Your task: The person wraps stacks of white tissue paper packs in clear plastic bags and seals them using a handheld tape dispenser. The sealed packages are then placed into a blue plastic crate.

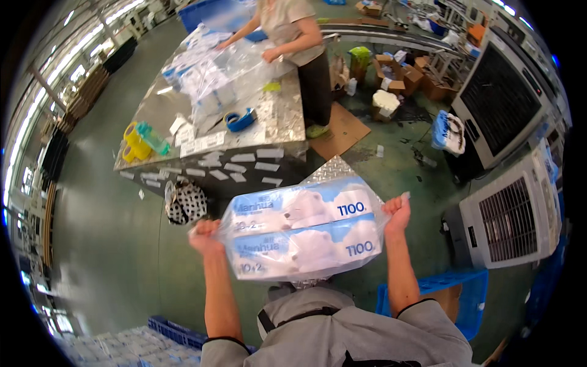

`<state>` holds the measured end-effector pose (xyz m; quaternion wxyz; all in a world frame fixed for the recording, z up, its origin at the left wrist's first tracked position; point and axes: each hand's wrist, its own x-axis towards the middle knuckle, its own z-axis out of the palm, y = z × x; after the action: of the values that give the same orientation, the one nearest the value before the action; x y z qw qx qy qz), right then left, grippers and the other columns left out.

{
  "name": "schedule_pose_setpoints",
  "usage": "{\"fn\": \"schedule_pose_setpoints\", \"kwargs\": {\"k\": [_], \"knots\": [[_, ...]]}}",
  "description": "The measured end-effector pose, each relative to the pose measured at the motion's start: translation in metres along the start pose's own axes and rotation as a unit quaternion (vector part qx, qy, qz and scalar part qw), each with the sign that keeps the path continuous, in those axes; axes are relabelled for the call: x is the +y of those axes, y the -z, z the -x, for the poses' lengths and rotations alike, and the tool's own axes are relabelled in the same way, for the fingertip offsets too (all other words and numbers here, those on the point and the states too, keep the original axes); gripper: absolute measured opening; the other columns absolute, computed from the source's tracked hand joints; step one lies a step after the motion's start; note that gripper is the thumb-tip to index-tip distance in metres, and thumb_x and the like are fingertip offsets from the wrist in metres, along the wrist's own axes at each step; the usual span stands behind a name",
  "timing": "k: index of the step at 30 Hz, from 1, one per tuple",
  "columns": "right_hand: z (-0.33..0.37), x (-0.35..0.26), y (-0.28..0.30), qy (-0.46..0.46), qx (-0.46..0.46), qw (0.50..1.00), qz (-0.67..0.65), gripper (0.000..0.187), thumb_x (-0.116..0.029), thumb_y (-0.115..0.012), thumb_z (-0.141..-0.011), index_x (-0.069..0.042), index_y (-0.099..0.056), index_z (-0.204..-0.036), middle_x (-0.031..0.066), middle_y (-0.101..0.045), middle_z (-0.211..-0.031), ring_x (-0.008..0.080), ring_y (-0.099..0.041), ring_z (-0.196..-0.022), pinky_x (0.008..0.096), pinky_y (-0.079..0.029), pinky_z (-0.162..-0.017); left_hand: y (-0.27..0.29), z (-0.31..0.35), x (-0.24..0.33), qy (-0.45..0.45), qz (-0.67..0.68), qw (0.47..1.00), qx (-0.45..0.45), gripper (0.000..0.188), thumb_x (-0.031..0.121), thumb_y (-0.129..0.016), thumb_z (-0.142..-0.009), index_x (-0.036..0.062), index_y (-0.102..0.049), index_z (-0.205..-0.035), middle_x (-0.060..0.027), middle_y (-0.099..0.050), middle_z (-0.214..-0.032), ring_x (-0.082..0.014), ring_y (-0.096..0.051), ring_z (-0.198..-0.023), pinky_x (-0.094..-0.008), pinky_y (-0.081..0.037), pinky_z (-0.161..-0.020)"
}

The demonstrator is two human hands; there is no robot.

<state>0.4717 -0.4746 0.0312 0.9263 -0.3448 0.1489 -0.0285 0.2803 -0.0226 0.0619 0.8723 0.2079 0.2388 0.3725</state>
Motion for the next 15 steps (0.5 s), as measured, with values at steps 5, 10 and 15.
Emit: {"fn": "schedule_pose_setpoints", "kwargs": {"k": [5,10,15], "knots": [[0.040,0.030,0.003,-0.024,0.035,0.998,0.049,0.047,-0.035,-0.043,-0.098,-0.018,-0.023,-0.059,-0.0032,-0.017,-0.052,0.0136,-0.020,-0.047,0.0317,-0.025,-0.049,0.013,-0.033,-0.001,0.000,-0.105,0.992,0.073,0.027,0.022,-0.035,-0.082,0.0171,-0.023,-0.058,0.0020,-0.022,-0.052,-0.0140,-0.020,-0.048,-0.0343,-0.038,-0.068],[0.061,0.020,0.029,0.053,0.064,0.996,0.012,0.047,-0.032,-0.042,-0.099,-0.018,-0.022,-0.059,-0.0026,-0.019,-0.052,0.0130,-0.019,-0.048,0.0311,-0.023,-0.049,0.003,-0.064,0.010,0.144,-0.037,0.988,-0.032,0.025,0.020,-0.037,-0.080,0.0169,-0.027,-0.057,0.0015,-0.023,-0.052,-0.0152,-0.024,-0.048,-0.0342,-0.040,-0.073],[0.115,0.000,0.009,0.124,0.211,0.968,-0.053,0.044,-0.023,-0.040,-0.099,-0.019,-0.021,-0.059,-0.0031,-0.017,-0.053,0.0121,-0.017,-0.048,0.0282,-0.021,-0.048,-0.011,-0.132,0.024,0.224,0.070,0.970,0.055,0.016,0.012,-0.040,-0.078,0.0118,-0.032,-0.064,-0.0010,-0.030,-0.056,-0.0185,-0.032,-0.055,-0.0383,-0.041,-0.088]]}}
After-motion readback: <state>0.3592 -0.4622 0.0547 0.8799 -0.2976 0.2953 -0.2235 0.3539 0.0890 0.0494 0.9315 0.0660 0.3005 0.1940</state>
